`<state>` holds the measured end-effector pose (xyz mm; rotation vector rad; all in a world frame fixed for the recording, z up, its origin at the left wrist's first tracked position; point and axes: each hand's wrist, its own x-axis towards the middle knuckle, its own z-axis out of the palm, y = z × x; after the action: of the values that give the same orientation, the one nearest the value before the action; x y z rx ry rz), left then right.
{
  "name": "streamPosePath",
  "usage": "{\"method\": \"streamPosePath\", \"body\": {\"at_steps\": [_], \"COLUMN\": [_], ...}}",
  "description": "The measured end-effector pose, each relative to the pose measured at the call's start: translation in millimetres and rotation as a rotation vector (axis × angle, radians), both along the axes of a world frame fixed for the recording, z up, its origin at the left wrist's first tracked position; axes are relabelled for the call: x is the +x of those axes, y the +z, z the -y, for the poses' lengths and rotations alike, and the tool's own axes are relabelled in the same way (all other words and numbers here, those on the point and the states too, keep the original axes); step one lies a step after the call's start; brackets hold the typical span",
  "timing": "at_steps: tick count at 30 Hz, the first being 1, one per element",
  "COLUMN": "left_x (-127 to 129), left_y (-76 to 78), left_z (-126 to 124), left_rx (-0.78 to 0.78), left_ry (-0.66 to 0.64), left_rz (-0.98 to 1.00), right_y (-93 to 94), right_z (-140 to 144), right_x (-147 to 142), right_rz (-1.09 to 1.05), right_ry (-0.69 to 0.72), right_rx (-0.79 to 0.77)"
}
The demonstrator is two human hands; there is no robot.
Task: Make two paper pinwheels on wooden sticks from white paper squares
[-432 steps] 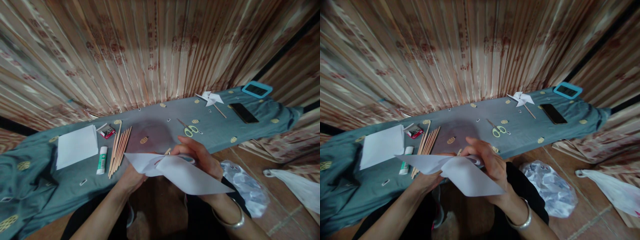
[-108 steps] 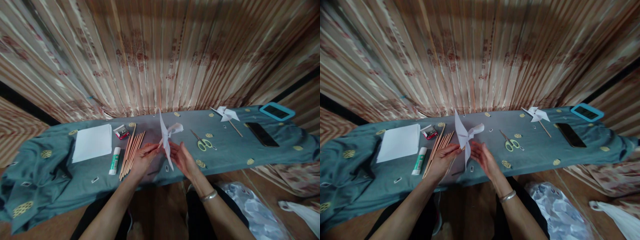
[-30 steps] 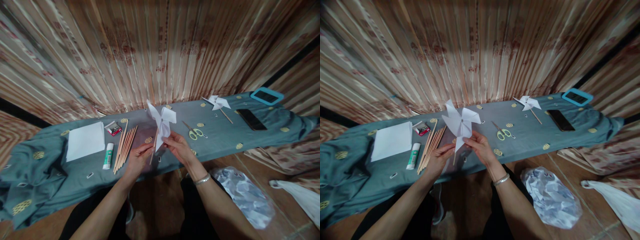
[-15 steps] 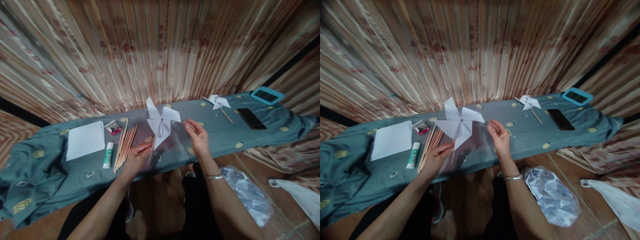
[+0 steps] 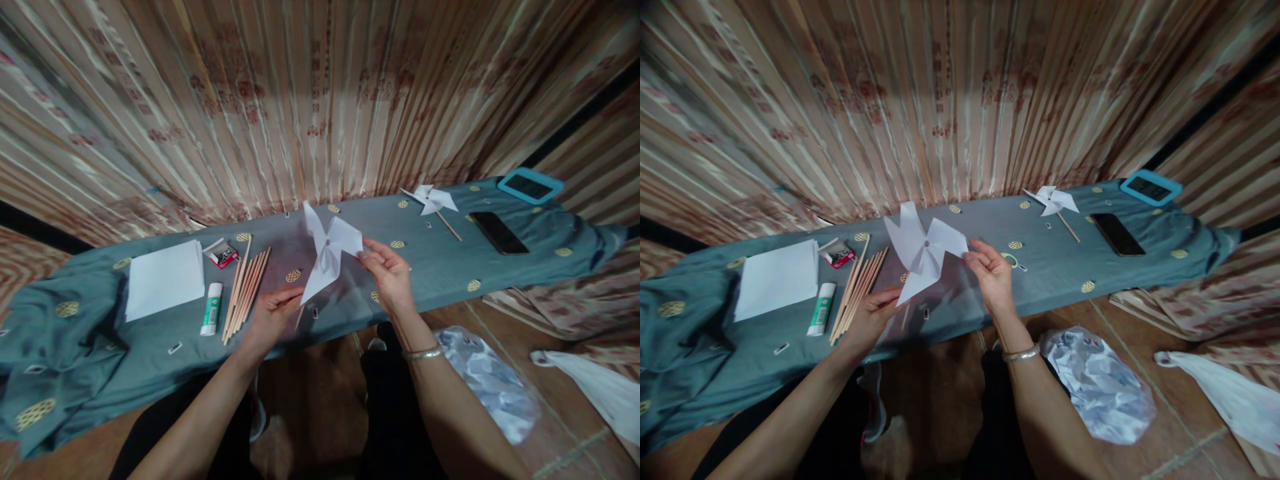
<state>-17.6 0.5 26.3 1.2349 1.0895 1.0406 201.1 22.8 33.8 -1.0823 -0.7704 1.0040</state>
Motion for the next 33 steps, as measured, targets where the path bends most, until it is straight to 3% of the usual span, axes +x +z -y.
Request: {"method": "streamPosePath", "body": {"at_steps": [7,11,17,19,27,33], "left_x": [-1,-1,-2,-3,-7,-7], "left_y": [-2.1,-3.1,-2.3,-1.9,5.9,14.5], "left_z": [-2,-3,-3,-3,-4,-1], "left_rx": [0.02,0.071,0.083,0.077,0.02,-0.018], "left_ry": [0.143,0.164,0.149,0.152,0.147,0.032], "left_rz": [-0.022,-0.022,-0.021,-0.053,0.001,-0.032], "right_y": [0.6,4.7,10.9,10.5,9.0,1.2], "right_z": [15,27,49,49,26,13], "right_x": [-25,-42,-62,-58,-5,5], "right_rz": [-0.17,-0.245,-0.147,-0.096,-0.057,0.053], "right_ry": [0.204,0.326,0.636,0.674,0.336,0.002], "right_rx": [-0.111,-0.127,-0.155,-0.186,-0.168,-0.029]}}
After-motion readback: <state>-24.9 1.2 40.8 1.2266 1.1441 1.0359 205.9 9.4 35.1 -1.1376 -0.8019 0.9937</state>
